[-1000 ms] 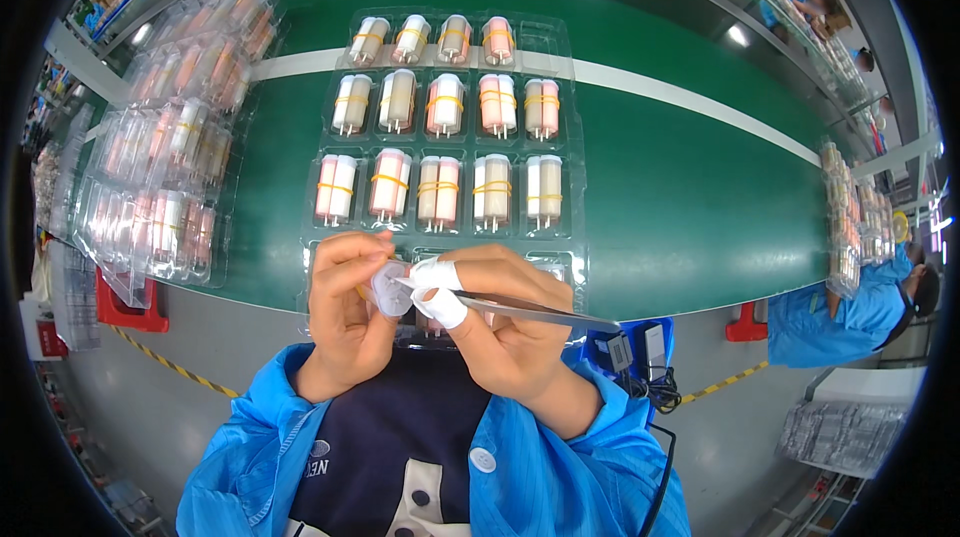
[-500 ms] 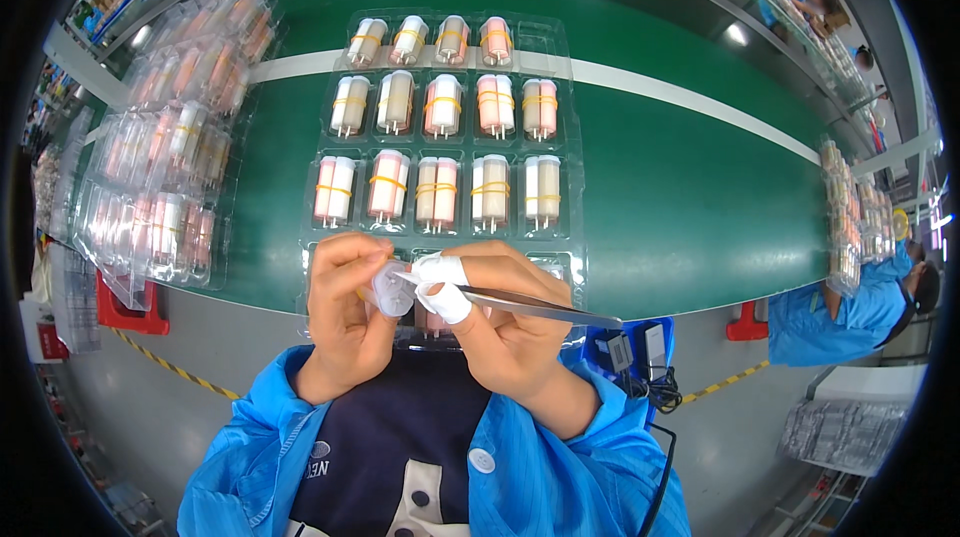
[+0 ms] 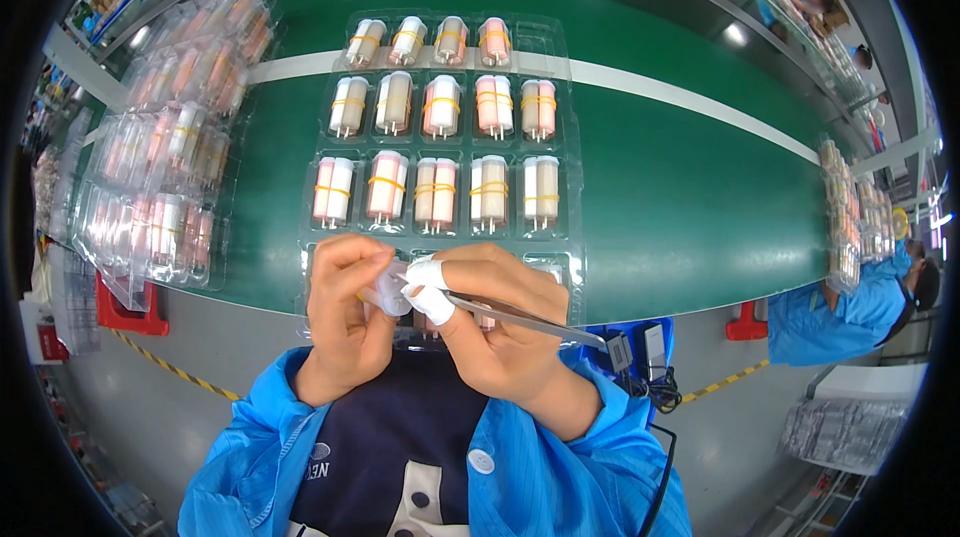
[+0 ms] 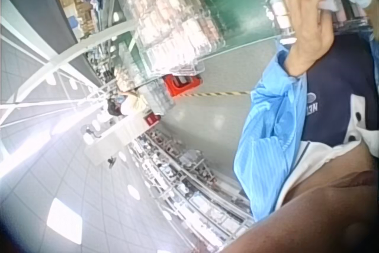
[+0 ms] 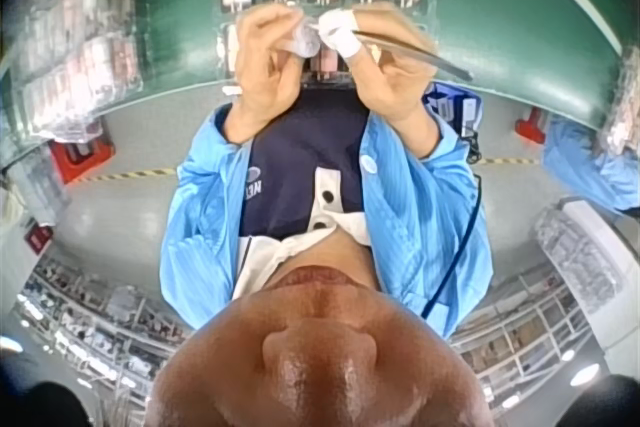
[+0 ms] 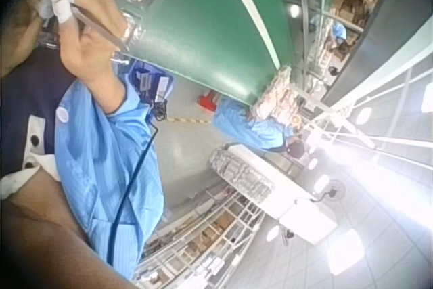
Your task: The person uses tweezers to manipulate small white components inside cylindrical objects wrapped in rubber bands. They repeatedly pick up a cylinder, insert the tweezers into the top opening, and adjust the internal parts before placing the item back into a clear plastic tray. The process is repeated for multiple units on a green assembly table.
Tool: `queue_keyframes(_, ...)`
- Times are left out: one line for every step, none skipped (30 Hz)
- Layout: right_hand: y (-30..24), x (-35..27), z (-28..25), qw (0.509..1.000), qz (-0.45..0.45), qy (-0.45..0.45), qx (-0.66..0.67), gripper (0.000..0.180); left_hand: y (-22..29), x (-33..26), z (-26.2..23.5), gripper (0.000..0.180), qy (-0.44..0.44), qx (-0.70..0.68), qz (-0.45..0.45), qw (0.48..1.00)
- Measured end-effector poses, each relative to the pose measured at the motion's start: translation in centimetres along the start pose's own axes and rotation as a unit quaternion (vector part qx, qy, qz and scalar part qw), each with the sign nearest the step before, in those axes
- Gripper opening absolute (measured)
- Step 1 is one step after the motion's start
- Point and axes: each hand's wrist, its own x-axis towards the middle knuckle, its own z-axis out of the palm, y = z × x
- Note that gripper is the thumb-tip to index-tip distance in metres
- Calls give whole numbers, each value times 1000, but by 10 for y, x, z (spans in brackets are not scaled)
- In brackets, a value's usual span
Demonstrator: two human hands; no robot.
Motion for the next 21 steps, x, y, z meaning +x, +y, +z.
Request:
queue_keyframes(-1,2,0,1000,1,-5,-3,13,0,0,0,52,-1,3,2,1000)
queue_keyframes(-2,3,-1,1000,2,-11,-5,13,-1,-1,0,52,-3,6,5,1000)
queue_keyframes(-3,3,-1,1000,16,-16,-9,13,-1,-1,0,52,-6,1,-15,1000)
queue_keyframes(-4,3,-2,999,30,-22,-13,13,0,-3,-1,51,-9,-5,-35,999)
queue_keyframes(-4,3,-2,998,44,-28,-17,13,0,-4,-1,51,-12,-9,-55,998)
queue_keyframes(-2,1,-2,998,58,7,22,13,0,-4,-2,47,-20,-28,-59,998)
queue_keyframes(2,-5,-1,995,72,42,61,14,-1,-4,-3,43,-28,-46,-64,996)
queue_keyframes(6,-9,0,988,85,77,100,14,-1,-4,-3,39,-37,-65,-68,995)
queue_keyframes(8,-12,1,987,67,88,114,15,-1,-4,-3,40,-39,-81,-75,993)
queue_keyframes(8,-11,0,989,64,84,104,15,-1,-4,-3,41,-41,-98,-83,991)
queue_keyframes(5,-10,-1,991,60,80,94,14,0,-4,-3,42,-43,-115,-90,988)
queue_keyframes(4,-10,-1,992,57,77,83,14,1,-4,-2,43,-38,-144,-112,983)
queue_keyframes(3,-10,-1,992,60,78,82,15,2,-5,-1,44,-32,-173,-134,975)
queue_keyframes(2,-11,-1,991,63,79,82,15,4,-6,0,45,-27,-202,-155,967)
queue_keyframes(2,-12,-1,991,67,81,80,16,5,-7,-1,46,-29,-231,-181,956)
queue_keyframes(2,-12,-1,992,64,81,75,16,6,-8,-1,47,-31,-259,-207,943)
queue_keyframes(2,-13,-3,992,62,82,69,17,8,-7,-2,48,-34,-287,-232,929)
queue_keyframes(3,-13,-3,993,59,82,65,17,11,-6,-3,49,-35,-323,-250,912)
queue_keyframes(3,-13,-3,993,55,82,67,18,15,-3,-4,51,-37,-358,-267,894)
queue_keyframes(2,-13,-3,993,52,81,70,18,17,-2,-4,52,-38,-392,-283,874)
queue_keyframes(2,-12,-3,993,49,81,73,19,16,-1,-5,51,-51,-394,-271,877)
